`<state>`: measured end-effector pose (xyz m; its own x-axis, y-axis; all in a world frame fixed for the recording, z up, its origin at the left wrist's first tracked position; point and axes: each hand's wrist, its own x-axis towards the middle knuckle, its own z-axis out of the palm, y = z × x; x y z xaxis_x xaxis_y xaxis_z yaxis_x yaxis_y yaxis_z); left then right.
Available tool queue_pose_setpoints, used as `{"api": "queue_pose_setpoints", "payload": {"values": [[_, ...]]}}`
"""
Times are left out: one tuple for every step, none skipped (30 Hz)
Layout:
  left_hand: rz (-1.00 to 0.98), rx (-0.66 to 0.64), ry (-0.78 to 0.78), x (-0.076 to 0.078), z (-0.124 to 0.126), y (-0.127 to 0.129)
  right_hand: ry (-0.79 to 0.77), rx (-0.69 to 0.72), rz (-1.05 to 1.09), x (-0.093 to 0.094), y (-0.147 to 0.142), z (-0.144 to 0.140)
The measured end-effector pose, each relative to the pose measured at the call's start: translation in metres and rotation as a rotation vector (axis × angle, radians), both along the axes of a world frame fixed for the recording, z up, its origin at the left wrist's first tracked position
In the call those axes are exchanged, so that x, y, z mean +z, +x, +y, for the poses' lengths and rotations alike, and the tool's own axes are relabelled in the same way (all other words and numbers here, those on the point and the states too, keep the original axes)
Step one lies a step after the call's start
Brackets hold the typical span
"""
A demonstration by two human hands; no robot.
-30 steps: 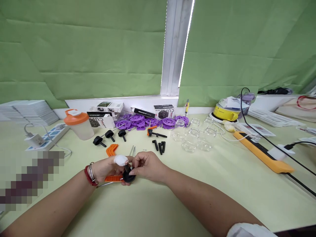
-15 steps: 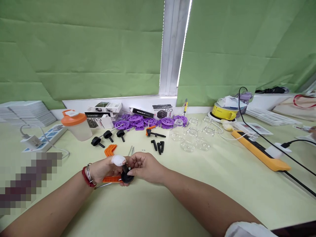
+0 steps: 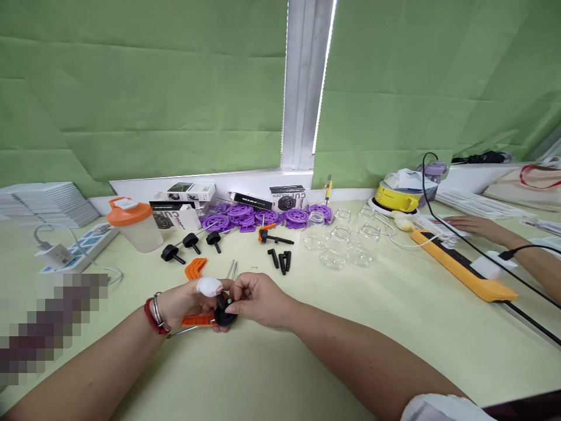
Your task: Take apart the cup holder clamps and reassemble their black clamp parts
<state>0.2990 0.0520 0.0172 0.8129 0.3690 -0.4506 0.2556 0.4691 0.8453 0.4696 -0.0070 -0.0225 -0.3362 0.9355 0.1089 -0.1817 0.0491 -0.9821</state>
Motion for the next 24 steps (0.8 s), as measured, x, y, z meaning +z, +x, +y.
{"api": "queue_pose_setpoints", "payload": {"values": [[0.004, 0.001, 0.002, -0.0001, -0.0001, -0.0001, -0.001, 0.003, 0.000, 0.0001, 0.0000, 0.0001], [0.006, 0.003, 0.004, -0.0002, -0.0001, -0.0002, 0.000, 0.006, -0.004, 0.0001, 0.0000, 0.0003], [0.006, 0.005, 0.006, -0.0004, -0.0002, -0.0002, 0.001, 0.009, -0.006, 0.0001, -0.0001, 0.0004], [0.006, 0.005, 0.008, -0.0006, -0.0004, -0.0003, 0.003, 0.008, -0.006, 0.0001, -0.0002, 0.0005], [0.005, 0.003, 0.009, -0.0007, -0.0005, -0.0003, 0.006, 0.003, -0.004, 0.0002, -0.0003, 0.0005], [0.005, 0.004, 0.008, -0.0007, -0.0007, -0.0004, 0.004, -0.001, -0.001, 0.0004, -0.0005, 0.0004], [0.005, 0.007, 0.006, -0.0008, -0.0008, -0.0004, 0.001, -0.001, 0.003, 0.0007, -0.0007, 0.0001], [0.005, 0.013, 0.002, -0.0008, -0.0010, -0.0005, -0.003, 0.003, 0.008, 0.0011, -0.0009, -0.0002], [0.004, 0.020, -0.002, -0.0008, -0.0011, -0.0006, -0.007, 0.009, 0.014, 0.0015, -0.0011, -0.0006], [-0.001, 0.030, -0.007, -0.0010, -0.0011, -0.0007, -0.010, 0.012, 0.017, 0.0019, -0.0012, -0.0010], [-0.008, 0.040, -0.010, -0.0012, -0.0011, -0.0008, -0.012, 0.010, 0.016, 0.0022, -0.0013, -0.0013], [-0.015, 0.047, -0.011, -0.0015, -0.0011, -0.0010, -0.015, 0.006, 0.011, 0.0023, -0.0013, -0.0015], [-0.022, 0.051, -0.010, -0.0019, -0.0009, -0.0011, -0.016, 0.003, 0.003, 0.0024, -0.0012, -0.0016], [-0.027, 0.053, -0.009, -0.0022, -0.0008, -0.0012, -0.019, 0.005, -0.005, 0.0023, -0.0010, -0.0016], [-0.029, 0.053, -0.008, -0.0025, -0.0006, -0.0012, -0.018, 0.010, -0.010, 0.0022, -0.0008, -0.0016], [-0.026, 0.051, -0.006, -0.0026, -0.0004, -0.0011, -0.017, 0.014, -0.012, 0.0020, -0.0006, -0.0016], [-0.023, 0.047, -0.004, -0.0026, -0.0002, -0.0011, -0.018, 0.018, -0.014, 0.0019, -0.0005, -0.0015], [-0.021, 0.042, -0.001, -0.0025, -0.0001, -0.0010, -0.019, 0.020, -0.016, 0.0018, -0.0004, -0.0015], [-0.019, 0.034, 0.002, -0.0023, 0.0001, -0.0008, -0.018, 0.019, -0.019, 0.0017, -0.0003, -0.0015], [-0.018, 0.029, 0.008, -0.0020, 0.0001, -0.0007, -0.018, 0.019, -0.023, 0.0015, -0.0003, -0.0014], [-0.018, 0.026, 0.013, -0.0015, 0.0001, -0.0005, -0.019, 0.019, -0.027, 0.0013, -0.0003, -0.0014], [-0.016, 0.024, 0.017, -0.0010, 0.0000, -0.0003, -0.019, 0.020, -0.030, 0.0010, -0.0003, -0.0014], [-0.015, 0.025, 0.018, -0.0005, -0.0002, -0.0001, -0.018, 0.021, -0.032, 0.0006, -0.0003, -0.0013], [-0.014, 0.025, 0.017, 0.0002, -0.0004, 0.0001, -0.019, 0.022, -0.032, 0.0000, -0.0003, -0.0013]]}}
